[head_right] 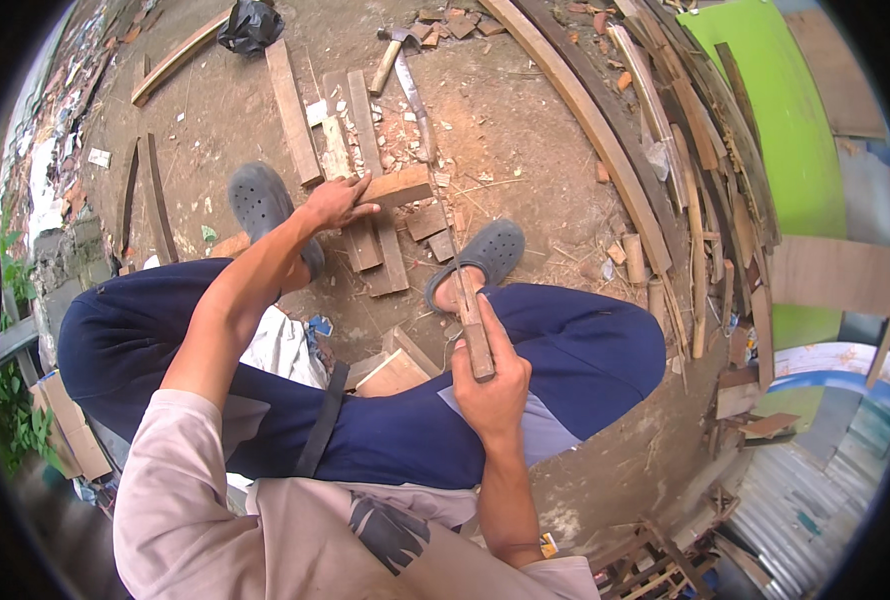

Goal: The person assembles a wooden frame by aligning planks, inserting nails, and hammering them into place. They then use a hand saw to cut a plank to size.

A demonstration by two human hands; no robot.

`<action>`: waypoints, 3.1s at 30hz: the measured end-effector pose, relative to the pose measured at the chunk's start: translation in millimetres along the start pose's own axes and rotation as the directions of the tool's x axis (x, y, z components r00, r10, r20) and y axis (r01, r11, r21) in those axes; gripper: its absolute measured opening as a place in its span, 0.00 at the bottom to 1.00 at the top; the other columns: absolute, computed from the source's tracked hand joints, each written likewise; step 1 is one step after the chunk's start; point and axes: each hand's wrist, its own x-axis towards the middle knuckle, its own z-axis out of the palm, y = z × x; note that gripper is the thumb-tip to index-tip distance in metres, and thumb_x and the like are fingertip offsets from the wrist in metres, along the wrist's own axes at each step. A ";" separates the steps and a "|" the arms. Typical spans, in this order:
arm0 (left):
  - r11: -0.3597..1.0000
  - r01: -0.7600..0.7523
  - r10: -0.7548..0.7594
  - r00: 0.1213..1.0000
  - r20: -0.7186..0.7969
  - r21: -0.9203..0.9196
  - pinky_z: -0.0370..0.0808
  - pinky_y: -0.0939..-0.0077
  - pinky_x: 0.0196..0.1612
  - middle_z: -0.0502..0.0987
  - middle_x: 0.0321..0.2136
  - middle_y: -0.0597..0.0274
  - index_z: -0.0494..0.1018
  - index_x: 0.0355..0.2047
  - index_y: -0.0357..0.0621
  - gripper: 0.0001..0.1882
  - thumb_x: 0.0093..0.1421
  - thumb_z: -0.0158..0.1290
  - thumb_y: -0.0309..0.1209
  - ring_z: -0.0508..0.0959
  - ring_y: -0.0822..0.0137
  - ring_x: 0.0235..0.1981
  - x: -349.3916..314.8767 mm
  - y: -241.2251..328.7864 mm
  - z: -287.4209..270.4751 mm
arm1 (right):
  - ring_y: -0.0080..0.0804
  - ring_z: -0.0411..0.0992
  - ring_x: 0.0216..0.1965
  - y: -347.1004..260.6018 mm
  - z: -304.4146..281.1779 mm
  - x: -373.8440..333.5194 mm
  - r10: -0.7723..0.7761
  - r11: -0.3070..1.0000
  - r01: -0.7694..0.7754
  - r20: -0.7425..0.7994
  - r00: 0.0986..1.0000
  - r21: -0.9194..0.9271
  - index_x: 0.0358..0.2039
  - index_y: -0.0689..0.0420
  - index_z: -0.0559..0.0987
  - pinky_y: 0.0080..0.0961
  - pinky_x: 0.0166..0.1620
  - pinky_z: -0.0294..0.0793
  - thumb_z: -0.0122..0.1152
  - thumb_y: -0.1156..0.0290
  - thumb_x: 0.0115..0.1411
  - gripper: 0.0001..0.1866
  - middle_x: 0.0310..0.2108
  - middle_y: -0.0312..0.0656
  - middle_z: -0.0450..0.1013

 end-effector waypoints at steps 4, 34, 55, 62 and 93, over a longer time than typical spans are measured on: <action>1.000 -0.012 0.016 0.990 -0.138 0.029 0.69 0.52 0.62 0.75 0.54 0.39 0.60 0.67 0.32 0.41 0.70 0.43 0.59 0.73 0.42 0.58 -0.3 11.0 11.2 | 0.37 0.78 0.53 -0.3 6.4 -0.5 0.072 0.996 -0.073 0.020 0.997 0.051 0.62 0.68 0.73 0.28 0.57 0.73 0.61 0.80 0.58 0.28 0.54 0.54 0.78; 0.967 0.228 -0.220 0.973 0.076 -0.116 0.72 0.49 0.59 0.71 0.55 0.33 0.40 0.75 0.45 0.60 0.56 0.61 0.61 0.73 0.38 0.56 -0.6 36.0 8.7 | 0.40 0.81 0.51 -15.0 28.0 5.3 -0.062 0.988 0.062 0.001 0.998 0.145 0.64 0.63 0.72 0.30 0.53 0.77 0.63 0.77 0.61 0.29 0.51 0.57 0.79; 0.989 -0.001 0.026 0.985 0.173 -0.145 0.75 0.55 0.56 0.74 0.51 0.30 0.45 0.70 0.28 0.60 0.56 0.63 0.60 0.75 0.38 0.54 23.9 1.7 -0.1 | 0.38 0.76 0.56 -20.3 25.1 11.6 0.069 0.989 -0.076 0.059 0.996 0.126 0.63 0.67 0.73 0.29 0.59 0.72 0.62 0.77 0.63 0.27 0.56 0.53 0.77; 0.959 0.181 -0.194 0.980 -0.037 -0.220 0.72 0.53 0.63 0.72 0.55 0.32 0.62 0.64 0.31 0.54 0.48 0.69 0.59 0.72 0.39 0.59 19.8 26.7 16.9 | 0.38 0.76 0.57 -19.2 27.5 16.5 0.068 0.995 -0.075 0.100 0.993 0.063 0.63 0.67 0.73 0.29 0.59 0.72 0.62 0.77 0.62 0.27 0.57 0.54 0.76; 0.998 0.040 -0.041 0.999 -0.011 -0.048 0.82 0.52 0.42 0.82 0.35 0.39 0.72 0.50 0.36 0.34 0.49 0.62 0.49 0.83 0.43 0.38 32.4 40.1 10.4 | 0.47 0.77 0.56 -5.9 30.0 10.6 0.023 0.995 -0.026 0.034 0.999 0.097 0.62 0.63 0.73 0.34 0.57 0.76 0.63 0.76 0.61 0.27 0.53 0.58 0.77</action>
